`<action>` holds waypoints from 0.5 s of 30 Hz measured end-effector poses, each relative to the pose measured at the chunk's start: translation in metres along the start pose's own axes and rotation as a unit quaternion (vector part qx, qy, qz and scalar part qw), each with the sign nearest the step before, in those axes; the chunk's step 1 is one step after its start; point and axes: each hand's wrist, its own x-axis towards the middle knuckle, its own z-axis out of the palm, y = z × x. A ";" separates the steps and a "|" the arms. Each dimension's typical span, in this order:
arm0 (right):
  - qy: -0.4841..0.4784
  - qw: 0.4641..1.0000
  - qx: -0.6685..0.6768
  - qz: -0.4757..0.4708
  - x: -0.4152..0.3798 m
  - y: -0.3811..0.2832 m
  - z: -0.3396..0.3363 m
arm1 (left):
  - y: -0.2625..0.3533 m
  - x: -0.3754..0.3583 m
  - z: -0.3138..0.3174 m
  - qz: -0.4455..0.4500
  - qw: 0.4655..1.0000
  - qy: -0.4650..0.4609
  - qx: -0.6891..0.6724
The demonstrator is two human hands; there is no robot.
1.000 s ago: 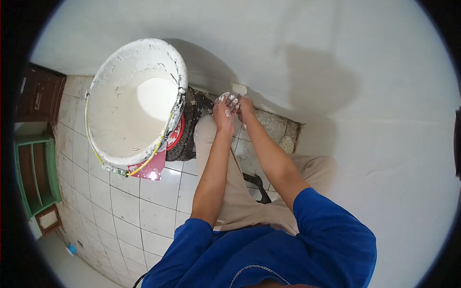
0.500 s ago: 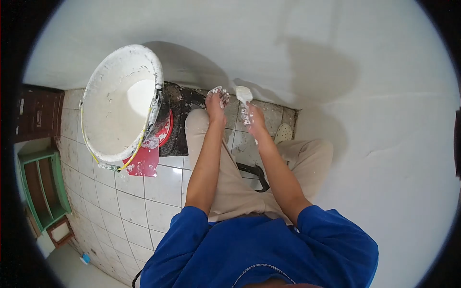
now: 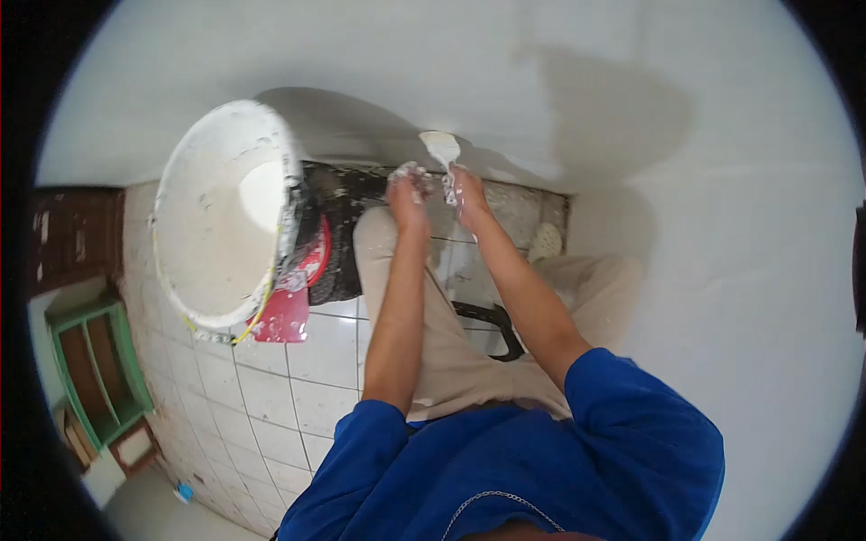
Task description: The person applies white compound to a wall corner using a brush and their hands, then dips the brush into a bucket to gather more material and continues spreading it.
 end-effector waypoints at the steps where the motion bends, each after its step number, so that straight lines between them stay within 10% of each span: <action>1: -0.019 1.000 -0.007 -0.006 -0.023 -0.015 -0.016 | -0.002 0.002 -0.001 -0.004 1.000 -0.017 0.001; 8: 0.101 0.989 0.084 -0.067 -0.176 -0.092 -0.125 | -0.013 -0.006 0.020 -0.042 0.992 -0.046 0.111; 15: 0.252 0.961 0.026 -0.113 -0.184 -0.019 -0.198 | -0.061 -0.031 0.031 0.025 0.943 -0.128 0.307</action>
